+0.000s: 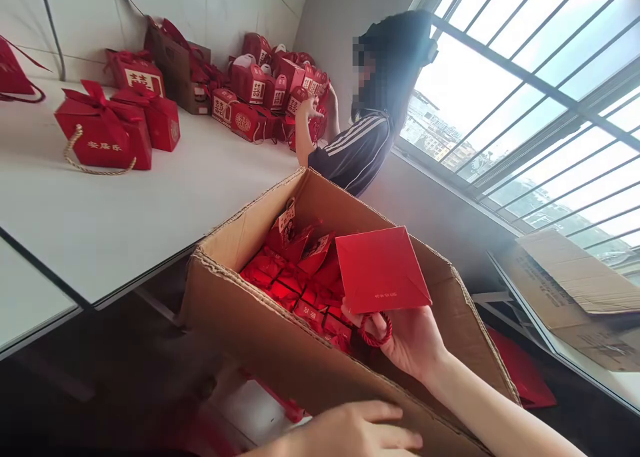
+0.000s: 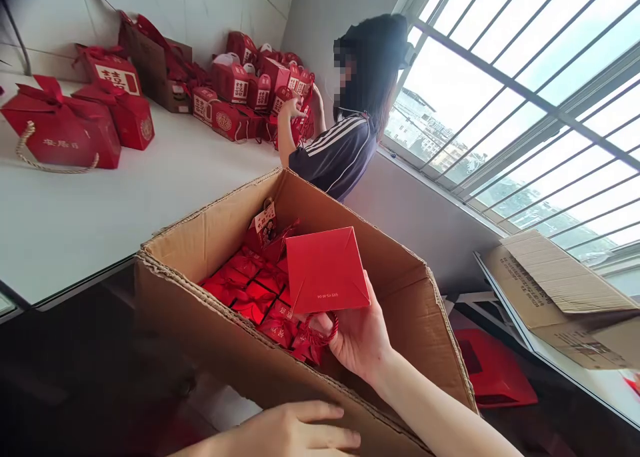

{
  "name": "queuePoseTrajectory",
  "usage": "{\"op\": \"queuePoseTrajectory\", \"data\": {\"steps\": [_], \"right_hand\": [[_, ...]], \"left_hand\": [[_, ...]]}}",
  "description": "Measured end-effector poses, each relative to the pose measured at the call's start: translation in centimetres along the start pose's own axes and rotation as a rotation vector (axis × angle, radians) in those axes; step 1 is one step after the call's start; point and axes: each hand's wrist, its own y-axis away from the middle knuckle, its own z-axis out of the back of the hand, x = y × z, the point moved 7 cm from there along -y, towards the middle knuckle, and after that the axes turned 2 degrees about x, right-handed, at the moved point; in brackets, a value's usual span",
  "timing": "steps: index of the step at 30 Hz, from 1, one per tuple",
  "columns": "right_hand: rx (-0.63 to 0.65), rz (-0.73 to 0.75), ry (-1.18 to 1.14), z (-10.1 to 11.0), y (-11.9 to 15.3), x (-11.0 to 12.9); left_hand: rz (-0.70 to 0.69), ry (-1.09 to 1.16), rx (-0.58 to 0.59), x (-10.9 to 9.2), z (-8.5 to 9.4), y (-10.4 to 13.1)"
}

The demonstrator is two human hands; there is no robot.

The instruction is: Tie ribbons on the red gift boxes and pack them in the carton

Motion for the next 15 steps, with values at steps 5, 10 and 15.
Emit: {"op": "queuePoseTrajectory", "data": {"steps": [5,10,15], "right_hand": [[-0.079,0.126,0.097,3.5,0.9,2.1],[-0.178,0.133,0.990,11.0,1.5,5.3],[-0.133,-0.228,1.849,17.0,0.9,3.0]], "left_hand": [[0.168,0.046,-0.042,2.8,5.0,-0.2],[0.416,-0.279,-0.037,6.0,8.1,2.5],[0.536,-0.309,-0.104,6.3,7.5,4.1]]}}
